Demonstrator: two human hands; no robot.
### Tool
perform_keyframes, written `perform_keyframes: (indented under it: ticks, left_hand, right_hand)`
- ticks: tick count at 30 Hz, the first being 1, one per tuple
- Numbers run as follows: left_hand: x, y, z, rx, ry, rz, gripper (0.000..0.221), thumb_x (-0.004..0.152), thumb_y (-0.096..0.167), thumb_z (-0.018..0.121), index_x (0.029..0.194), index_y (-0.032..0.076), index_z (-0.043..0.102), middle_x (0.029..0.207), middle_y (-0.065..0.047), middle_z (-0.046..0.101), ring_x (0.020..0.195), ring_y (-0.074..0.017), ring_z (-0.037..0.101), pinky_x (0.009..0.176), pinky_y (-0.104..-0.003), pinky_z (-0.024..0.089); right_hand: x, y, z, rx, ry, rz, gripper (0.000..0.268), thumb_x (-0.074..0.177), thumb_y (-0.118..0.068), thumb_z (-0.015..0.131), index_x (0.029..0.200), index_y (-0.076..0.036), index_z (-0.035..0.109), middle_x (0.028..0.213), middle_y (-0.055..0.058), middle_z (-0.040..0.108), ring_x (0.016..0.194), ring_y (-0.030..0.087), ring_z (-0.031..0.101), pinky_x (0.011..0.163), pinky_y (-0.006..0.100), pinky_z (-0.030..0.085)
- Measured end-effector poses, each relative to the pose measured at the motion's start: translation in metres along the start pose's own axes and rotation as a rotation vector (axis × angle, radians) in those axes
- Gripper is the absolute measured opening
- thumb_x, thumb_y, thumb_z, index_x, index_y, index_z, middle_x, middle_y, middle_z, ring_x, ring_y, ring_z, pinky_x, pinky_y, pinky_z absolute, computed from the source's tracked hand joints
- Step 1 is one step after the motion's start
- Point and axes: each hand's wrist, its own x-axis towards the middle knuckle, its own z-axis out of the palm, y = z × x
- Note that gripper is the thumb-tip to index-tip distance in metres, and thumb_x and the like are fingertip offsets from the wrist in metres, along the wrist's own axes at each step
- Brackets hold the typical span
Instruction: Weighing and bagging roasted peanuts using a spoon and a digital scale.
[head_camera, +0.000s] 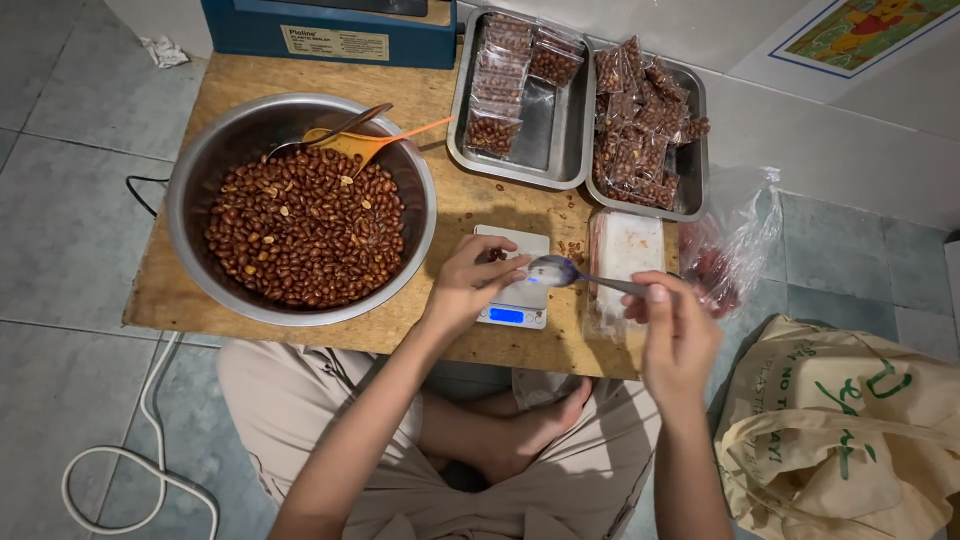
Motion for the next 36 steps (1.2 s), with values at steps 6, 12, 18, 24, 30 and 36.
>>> perform_keyframes:
  ticks: [6, 12, 18, 24, 30, 36]
  left_hand:
    - [-0.003, -0.006, 0.003, 0.023, -0.012, 0.037, 0.015, 0.078, 0.019, 0.071, 0.093, 0.017, 0.072, 0.093, -0.005, 0.063, 0.093, -0.0234, 0.058, 0.084, -0.031, 0.049]
    - [0.003, 0.008, -0.004, 0.129, -0.221, -0.094, 0.022, 0.081, 0.021, 0.063, 0.101, 0.015, 0.066, 0.107, -0.003, 0.056, 0.102, -0.0174, 0.049, 0.083, -0.025, 0.048]
    - [0.005, 0.006, -0.009, 0.202, -0.087, -0.23, 0.022, 0.086, 0.019, 0.054, 0.105, 0.011, 0.063, 0.11, -0.005, 0.057, 0.106, -0.0196, 0.049, 0.095, -0.033, 0.04]
    - [0.007, 0.011, -0.019, 0.054, 0.144, -0.586, 0.029, 0.09, 0.018, 0.05, 0.114, 0.008, 0.06, 0.112, -0.018, 0.059, 0.112, -0.0314, 0.051, 0.098, -0.042, 0.039]
    - [-0.004, -0.024, 0.0, 0.095, 0.033, -0.784, 0.033, 0.092, 0.032, 0.045, 0.122, 0.022, 0.053, 0.11, -0.01, 0.062, 0.108, -0.024, 0.056, 0.093, -0.037, 0.044]
    - [-0.032, -0.086, 0.008, -2.838, 0.377, -0.477, 0.024, 0.097, 0.017, 0.038, 0.075, 0.011, 0.046, 0.07, -0.001, 0.045, 0.064, -0.0105, 0.04, 0.069, -0.022, 0.034]
  right_hand:
    - [-0.003, 0.026, -0.029, 0.041, 0.119, 0.06, 0.024, 0.101, -0.002, 0.035, 0.103, 0.007, 0.057, 0.071, 0.018, 0.059, 0.058, 0.023, 0.054, 0.058, 0.031, 0.048]
    - [-0.003, 0.005, -0.037, 0.153, 0.213, 0.189, 0.017, 0.103, -0.013, 0.038, 0.106, -0.002, 0.051, 0.077, 0.006, 0.055, 0.063, 0.011, 0.051, 0.06, 0.021, 0.043]
    - [0.008, 0.006, -0.01, 0.256, 0.291, 0.242, 0.017, 0.101, -0.02, 0.043, 0.1, -0.01, 0.056, 0.074, 0.002, 0.058, 0.061, 0.009, 0.055, 0.06, 0.021, 0.05]
    - [0.023, -0.031, 0.077, 0.551, 0.155, 0.189, 0.026, 0.096, -0.022, 0.044, 0.097, 0.001, 0.056, 0.055, 0.012, 0.05, 0.046, 0.015, 0.05, 0.048, 0.022, 0.04]
    - [0.028, -0.056, 0.151, 0.446, -0.194, 0.169, 0.025, 0.093, -0.025, 0.047, 0.095, -0.005, 0.062, 0.065, 0.01, 0.062, 0.051, 0.012, 0.056, 0.048, 0.022, 0.046]
    - [0.029, -0.063, 0.175, 0.356, -0.301, 0.142, 0.022, 0.094, -0.018, 0.044, 0.094, -0.007, 0.063, 0.061, 0.008, 0.062, 0.047, 0.011, 0.053, 0.047, 0.024, 0.043]
